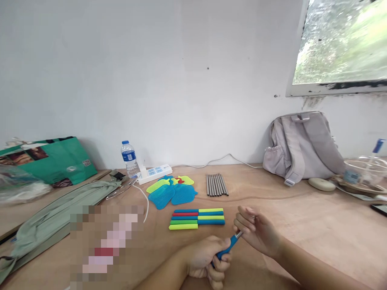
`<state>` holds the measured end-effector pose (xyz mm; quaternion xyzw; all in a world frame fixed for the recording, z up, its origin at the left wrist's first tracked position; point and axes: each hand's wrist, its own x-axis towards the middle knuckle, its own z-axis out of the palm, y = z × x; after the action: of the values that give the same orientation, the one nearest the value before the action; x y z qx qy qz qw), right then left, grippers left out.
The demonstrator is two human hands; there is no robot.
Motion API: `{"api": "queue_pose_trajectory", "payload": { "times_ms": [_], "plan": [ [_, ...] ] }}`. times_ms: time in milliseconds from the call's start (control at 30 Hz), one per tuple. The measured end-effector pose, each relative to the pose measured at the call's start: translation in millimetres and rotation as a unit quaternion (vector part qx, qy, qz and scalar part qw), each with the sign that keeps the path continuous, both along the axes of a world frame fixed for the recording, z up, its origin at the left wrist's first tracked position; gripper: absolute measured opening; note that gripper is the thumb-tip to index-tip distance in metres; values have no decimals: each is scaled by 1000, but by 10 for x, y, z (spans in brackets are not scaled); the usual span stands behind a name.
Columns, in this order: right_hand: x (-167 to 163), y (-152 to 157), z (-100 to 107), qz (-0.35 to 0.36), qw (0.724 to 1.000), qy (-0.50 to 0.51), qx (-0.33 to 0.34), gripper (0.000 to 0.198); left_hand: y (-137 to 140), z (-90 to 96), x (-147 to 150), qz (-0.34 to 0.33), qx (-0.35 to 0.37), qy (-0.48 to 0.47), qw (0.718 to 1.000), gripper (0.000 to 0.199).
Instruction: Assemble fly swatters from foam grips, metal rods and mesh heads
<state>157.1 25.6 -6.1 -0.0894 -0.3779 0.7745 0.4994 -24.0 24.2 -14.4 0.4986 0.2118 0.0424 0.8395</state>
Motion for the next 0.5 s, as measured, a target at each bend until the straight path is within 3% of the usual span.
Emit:
{"api": "queue_pose_trajectory", "payload": {
  "times_ms": [133,233,367,433,500],
  "plan": [
    [-16,7,-17,-121,973,-199,7,19,-60,-17,80,112,96,26,989,44],
    [1,6,-71,-153,930,-333,39,28,-147,41,125,174,248,113,946,34],
    [2,-9,-122,-188,874,-441,82,35,-242,175,134,215,545,181,790,18],
    [-31,-17,-137,-193,861,-462,85,39,-257,170,144,203,622,226,722,25],
    [-82,-28,-153,-200,855,-471,84,41,-263,99,169,192,660,274,673,36]
  ]
}}
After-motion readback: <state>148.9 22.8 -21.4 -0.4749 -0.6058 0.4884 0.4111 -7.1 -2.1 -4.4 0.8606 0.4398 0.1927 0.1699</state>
